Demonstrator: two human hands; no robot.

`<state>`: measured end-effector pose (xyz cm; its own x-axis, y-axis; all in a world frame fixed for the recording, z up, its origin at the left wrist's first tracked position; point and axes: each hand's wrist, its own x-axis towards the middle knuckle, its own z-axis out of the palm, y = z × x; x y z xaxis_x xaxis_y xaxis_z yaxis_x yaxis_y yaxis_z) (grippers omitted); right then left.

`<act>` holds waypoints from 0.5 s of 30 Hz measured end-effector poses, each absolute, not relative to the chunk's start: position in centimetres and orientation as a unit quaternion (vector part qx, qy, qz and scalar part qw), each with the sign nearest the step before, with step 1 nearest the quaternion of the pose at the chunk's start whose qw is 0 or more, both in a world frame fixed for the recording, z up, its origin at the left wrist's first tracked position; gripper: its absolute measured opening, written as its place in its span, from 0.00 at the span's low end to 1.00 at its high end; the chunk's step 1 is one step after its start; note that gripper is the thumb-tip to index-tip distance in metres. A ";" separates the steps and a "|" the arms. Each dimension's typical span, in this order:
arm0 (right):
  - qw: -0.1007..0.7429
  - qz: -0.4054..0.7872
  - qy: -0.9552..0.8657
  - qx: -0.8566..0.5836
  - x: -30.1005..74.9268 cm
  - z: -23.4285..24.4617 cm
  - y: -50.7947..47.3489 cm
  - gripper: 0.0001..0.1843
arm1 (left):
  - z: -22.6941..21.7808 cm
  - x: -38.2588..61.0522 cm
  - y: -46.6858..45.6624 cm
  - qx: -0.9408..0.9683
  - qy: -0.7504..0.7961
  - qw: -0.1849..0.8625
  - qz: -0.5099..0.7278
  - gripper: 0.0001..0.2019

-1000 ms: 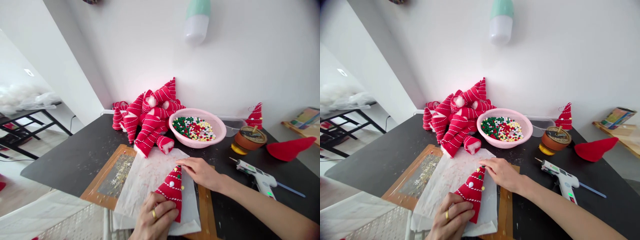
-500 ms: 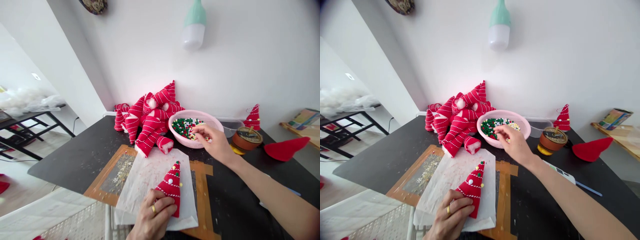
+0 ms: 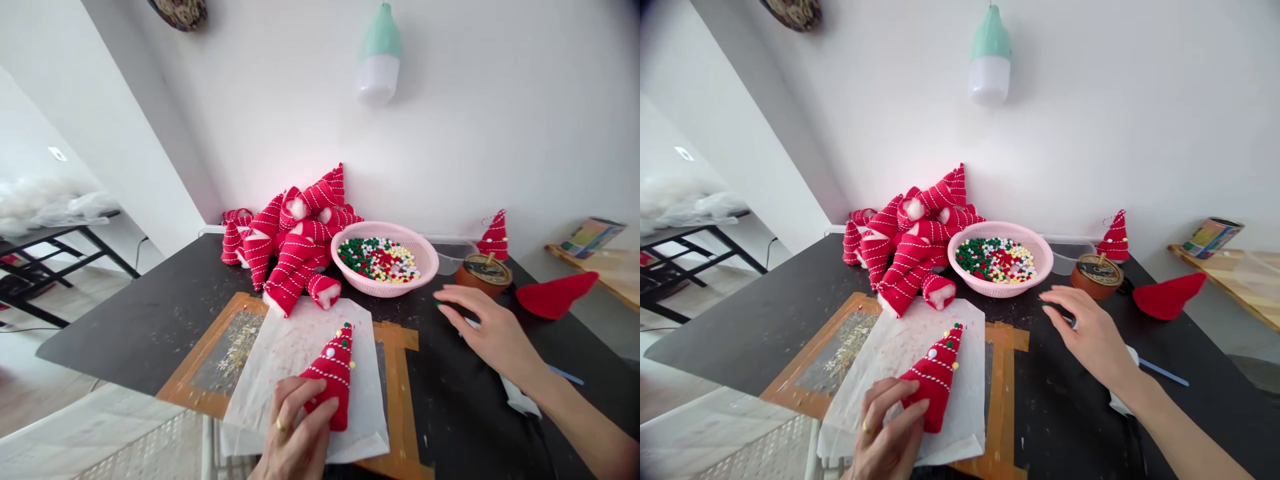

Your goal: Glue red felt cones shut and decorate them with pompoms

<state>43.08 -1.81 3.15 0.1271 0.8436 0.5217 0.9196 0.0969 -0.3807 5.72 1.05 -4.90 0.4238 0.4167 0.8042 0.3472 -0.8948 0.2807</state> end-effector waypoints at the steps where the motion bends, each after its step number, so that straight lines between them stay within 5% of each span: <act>1: 0.333 -0.074 -0.638 -0.690 43.5 2.5 -3.2 0.13 | -4.8 5.8 0.9 0.833 0.242 0.041 0.495 0.17; 11: 0.205 -0.085 -0.452 -0.864 46.1 -3.7 -11.7 0.23 | -4.1 6.1 1.9 0.752 0.472 0.151 0.436 0.18; 15: 0.241 -0.031 -0.406 -0.881 46.8 -4.3 -11.9 0.23 | -3.6 5.8 2.6 0.730 0.526 0.205 0.384 0.14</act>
